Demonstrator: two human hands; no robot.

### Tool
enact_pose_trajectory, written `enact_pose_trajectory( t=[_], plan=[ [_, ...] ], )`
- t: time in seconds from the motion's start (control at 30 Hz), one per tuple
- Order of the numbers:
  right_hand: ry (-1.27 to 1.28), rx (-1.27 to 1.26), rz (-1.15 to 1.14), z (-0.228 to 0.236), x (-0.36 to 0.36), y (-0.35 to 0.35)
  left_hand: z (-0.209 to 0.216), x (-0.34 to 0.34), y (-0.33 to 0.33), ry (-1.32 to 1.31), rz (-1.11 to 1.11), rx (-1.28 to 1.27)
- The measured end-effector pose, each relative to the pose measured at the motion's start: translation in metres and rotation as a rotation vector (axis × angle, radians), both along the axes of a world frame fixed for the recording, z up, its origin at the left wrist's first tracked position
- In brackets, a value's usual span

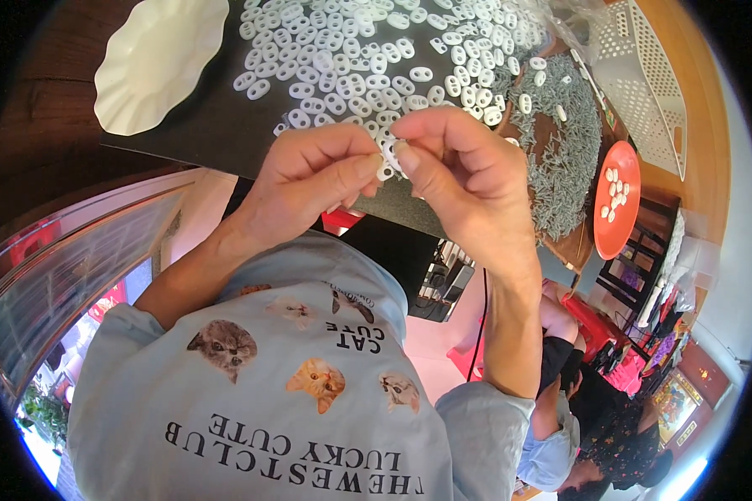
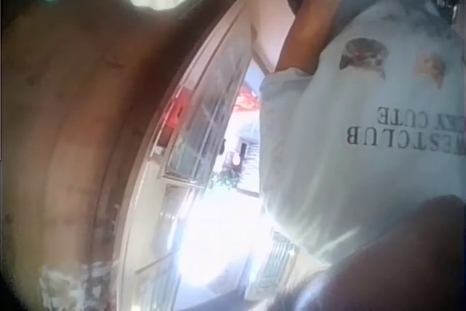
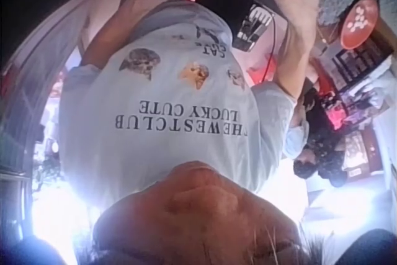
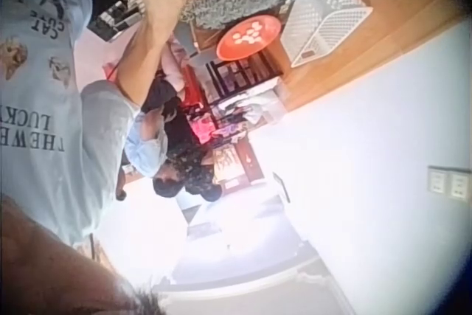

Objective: The recorder is sorting and inspecting small white plastic components on a table.

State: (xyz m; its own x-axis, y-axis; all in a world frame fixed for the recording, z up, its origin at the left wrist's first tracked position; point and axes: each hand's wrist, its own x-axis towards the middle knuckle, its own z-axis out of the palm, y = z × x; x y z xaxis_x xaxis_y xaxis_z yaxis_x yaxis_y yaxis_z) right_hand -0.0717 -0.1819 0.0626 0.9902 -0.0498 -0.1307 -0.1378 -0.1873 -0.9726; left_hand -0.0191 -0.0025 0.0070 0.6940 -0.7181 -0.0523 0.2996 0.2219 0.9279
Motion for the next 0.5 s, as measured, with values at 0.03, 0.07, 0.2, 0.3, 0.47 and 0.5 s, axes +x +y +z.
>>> enact_pose_trajectory(
  t=[0.03,0.07,0.2,0.3,0.47,0.5],
  plan=[
    [-0.004,0.006,0.008,0.0000,-0.0006,-0.0001,0.0002,-0.0006,-0.0004,-0.001,-0.001,0.000],
    [-0.005,0.006,0.007,0.0011,-0.0013,-0.0009,0.0000,-0.0013,-0.0009,0.014,-0.008,-0.007],
    [0.008,0.023,0.018,0.0043,-0.0051,-0.0008,0.0005,-0.0021,-0.0027,0.019,-0.004,-0.023],
    [-0.019,0.055,0.007,-0.0012,-0.0068,0.0008,0.0034,-0.0017,-0.0012,0.070,-0.012,-0.030],
    [-0.149,-0.140,0.078,-0.0052,-0.0095,-0.0016,0.0050,0.0003,-0.0006,0.168,-0.051,-0.075],
    [-0.209,-0.312,0.136,-0.0050,-0.0085,-0.0057,0.0035,-0.0002,-0.0016,0.187,-0.057,-0.110]
  ],
)
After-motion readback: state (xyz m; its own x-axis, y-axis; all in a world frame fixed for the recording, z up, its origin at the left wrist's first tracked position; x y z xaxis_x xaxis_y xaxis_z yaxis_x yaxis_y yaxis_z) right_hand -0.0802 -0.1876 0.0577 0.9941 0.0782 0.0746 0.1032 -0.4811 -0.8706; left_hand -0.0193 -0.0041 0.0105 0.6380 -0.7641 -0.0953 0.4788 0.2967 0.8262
